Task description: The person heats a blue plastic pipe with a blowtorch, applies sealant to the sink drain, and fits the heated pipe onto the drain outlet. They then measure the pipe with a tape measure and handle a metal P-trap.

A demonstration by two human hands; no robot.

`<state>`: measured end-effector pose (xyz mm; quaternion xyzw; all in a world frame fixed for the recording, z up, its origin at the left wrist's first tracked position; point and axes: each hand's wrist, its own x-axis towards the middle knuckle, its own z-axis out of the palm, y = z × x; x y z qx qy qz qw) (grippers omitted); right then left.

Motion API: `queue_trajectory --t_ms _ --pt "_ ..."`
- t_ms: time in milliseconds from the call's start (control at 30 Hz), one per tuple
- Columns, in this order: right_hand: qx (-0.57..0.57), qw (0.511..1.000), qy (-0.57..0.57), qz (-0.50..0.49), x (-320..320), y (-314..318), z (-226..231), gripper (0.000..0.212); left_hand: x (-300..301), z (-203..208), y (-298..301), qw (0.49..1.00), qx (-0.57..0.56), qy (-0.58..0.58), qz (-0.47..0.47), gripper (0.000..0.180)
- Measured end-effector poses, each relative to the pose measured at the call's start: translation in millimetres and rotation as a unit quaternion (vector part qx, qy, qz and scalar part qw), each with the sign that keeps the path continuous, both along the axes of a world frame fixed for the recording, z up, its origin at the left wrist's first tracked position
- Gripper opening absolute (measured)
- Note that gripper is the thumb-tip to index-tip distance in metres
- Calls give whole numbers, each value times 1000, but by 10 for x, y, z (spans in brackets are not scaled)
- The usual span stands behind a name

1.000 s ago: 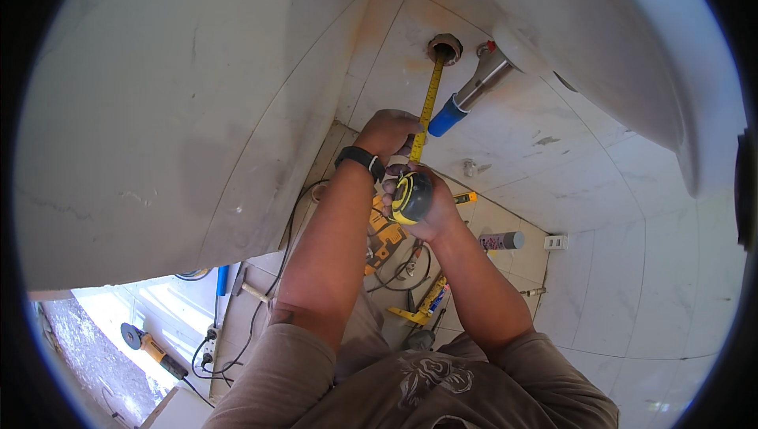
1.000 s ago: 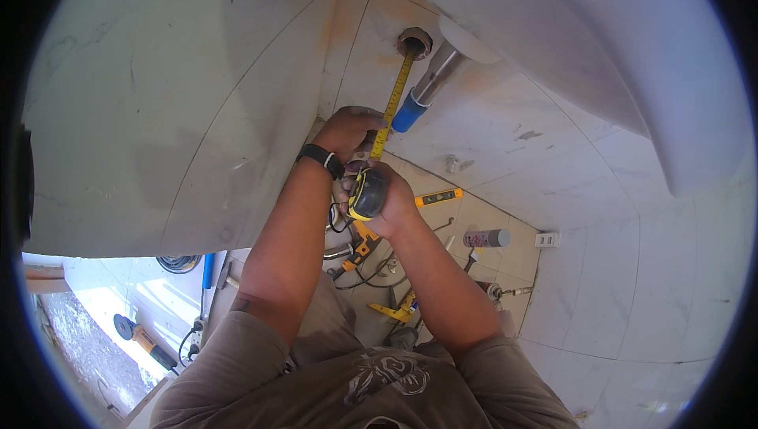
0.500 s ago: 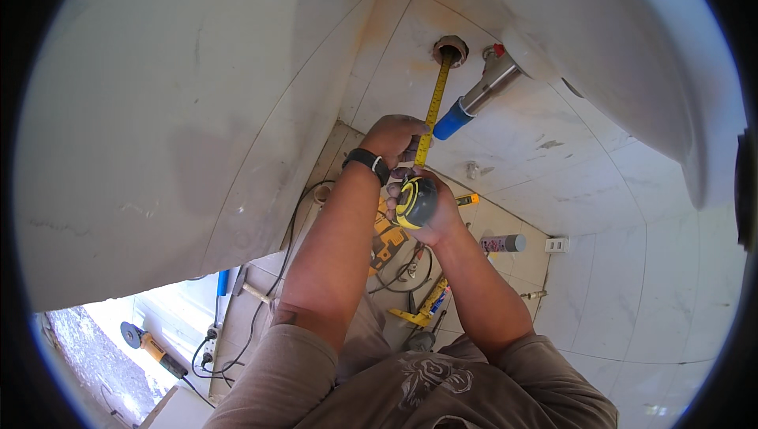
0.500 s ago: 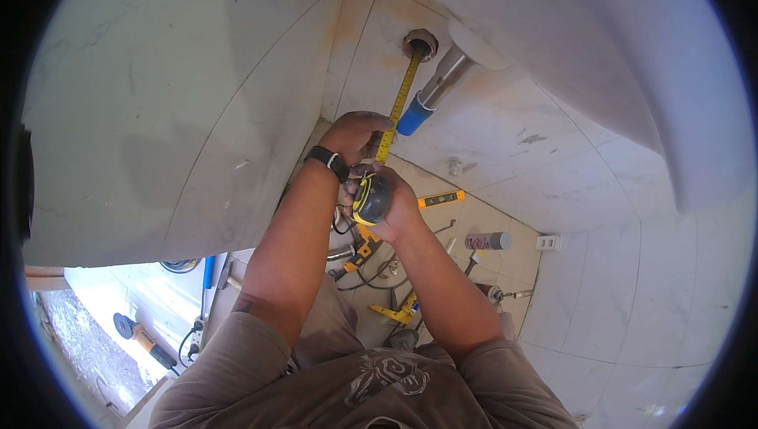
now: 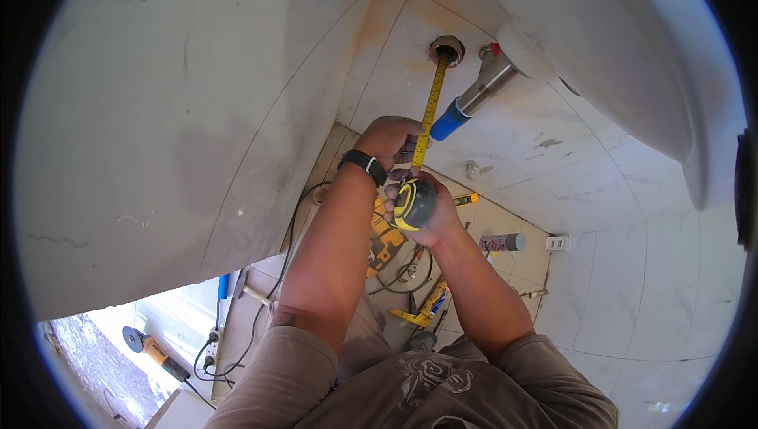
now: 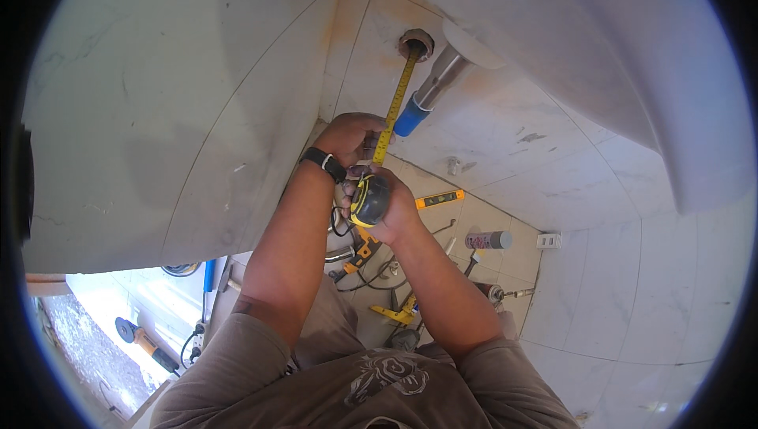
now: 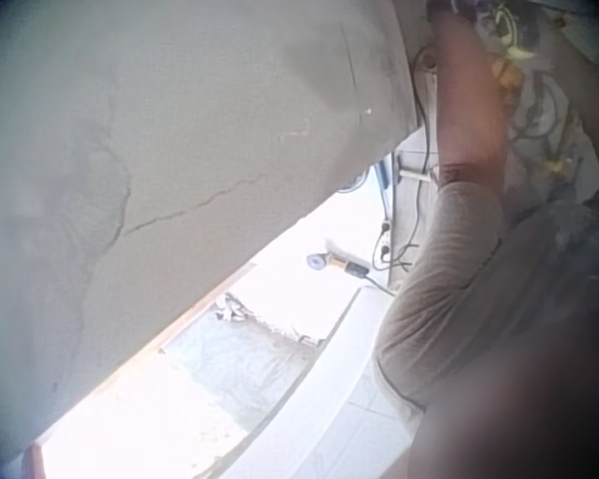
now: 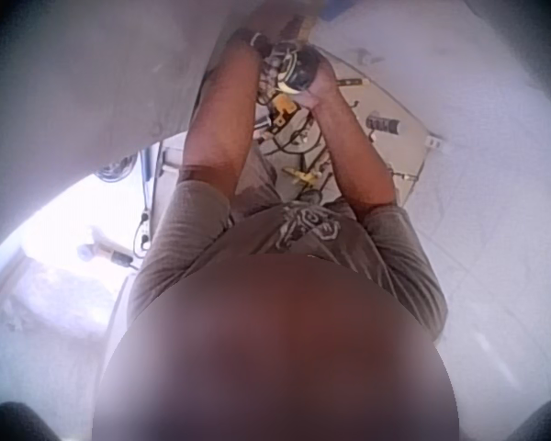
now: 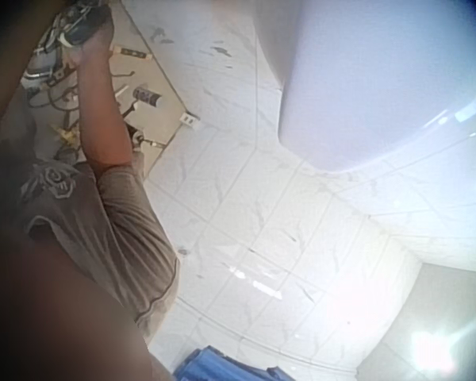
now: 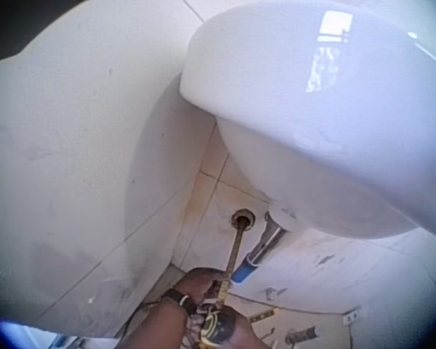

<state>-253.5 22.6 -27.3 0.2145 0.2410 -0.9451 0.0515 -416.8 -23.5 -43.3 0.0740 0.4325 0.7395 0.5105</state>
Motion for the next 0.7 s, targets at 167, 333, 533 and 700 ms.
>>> queue_trajectory --t_ms 167,333,533,700 --pt "-14 1000 13 6 -5 -4 -3 36 0 26 -2 1000 -16 7 -1 20" --pt "3 1000 12 0 -3 -12 21 36 3 59 -20 1000 -12 21 -5 19" --pt "4 1000 16 3 -5 -11 34 37 13 87 -40 1000 -20 19 0 19" --pt "2 1000 25 10 -21 -6 12 36 -13 70 -18 1000 -22 21 -5 17"
